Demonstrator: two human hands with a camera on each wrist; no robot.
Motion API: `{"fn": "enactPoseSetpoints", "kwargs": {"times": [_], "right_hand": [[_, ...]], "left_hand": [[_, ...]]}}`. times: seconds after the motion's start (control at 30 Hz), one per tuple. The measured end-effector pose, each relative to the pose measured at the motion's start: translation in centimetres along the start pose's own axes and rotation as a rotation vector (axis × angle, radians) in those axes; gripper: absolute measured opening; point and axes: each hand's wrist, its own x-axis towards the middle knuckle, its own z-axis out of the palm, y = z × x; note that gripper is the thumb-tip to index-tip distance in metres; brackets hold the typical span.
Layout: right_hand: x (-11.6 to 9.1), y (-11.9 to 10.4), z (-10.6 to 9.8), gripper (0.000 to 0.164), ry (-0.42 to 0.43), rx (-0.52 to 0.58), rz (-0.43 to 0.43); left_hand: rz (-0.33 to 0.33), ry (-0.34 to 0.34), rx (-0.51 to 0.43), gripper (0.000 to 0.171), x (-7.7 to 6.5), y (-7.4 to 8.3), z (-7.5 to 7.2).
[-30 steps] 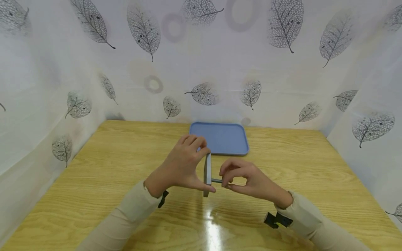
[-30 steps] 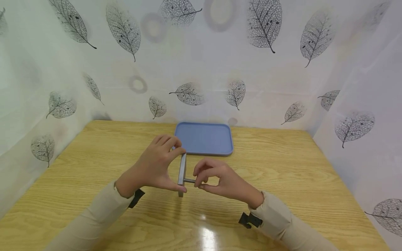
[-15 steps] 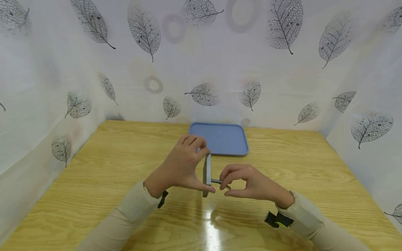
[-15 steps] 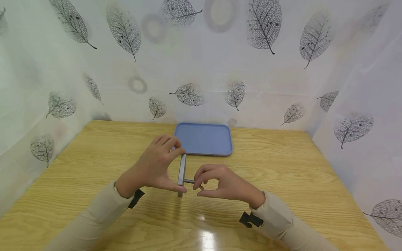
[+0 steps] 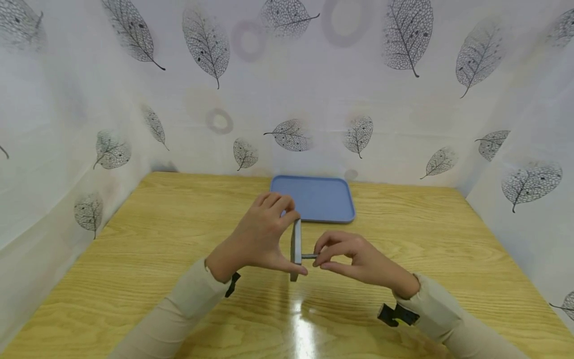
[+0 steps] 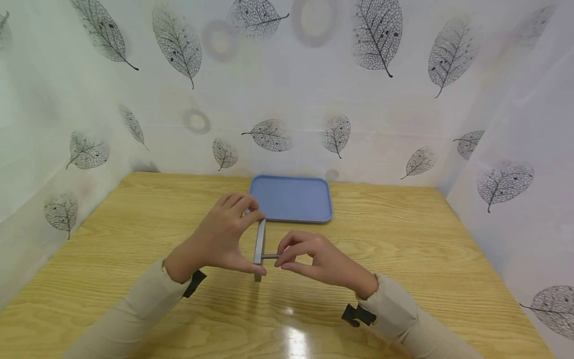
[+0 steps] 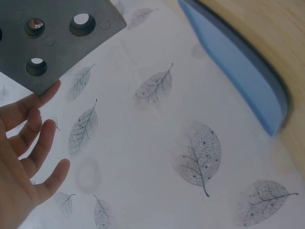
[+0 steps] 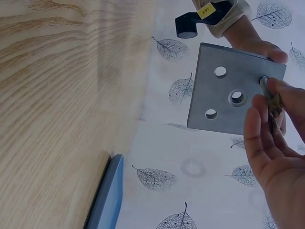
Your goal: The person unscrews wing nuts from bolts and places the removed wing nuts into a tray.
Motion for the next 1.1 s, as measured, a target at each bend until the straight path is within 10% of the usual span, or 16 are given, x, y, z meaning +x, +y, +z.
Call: {"fn": "enactPoseSetpoints", "kwargs": {"times": [0.6,1.1], "right_hand": [[-0.3,0.47,0.32,0.024,0.104,0.053,0.005],[-0.44,0.61,0.01,0.017,-0.005,0.08,-0.019]], "left_hand": [[-0.005,0.009,-0.016,0.085,-0.03,0.06,0.2],[-0.006,-0.002,-0.014,0.085,-0.06,0.05,0.11]]}}
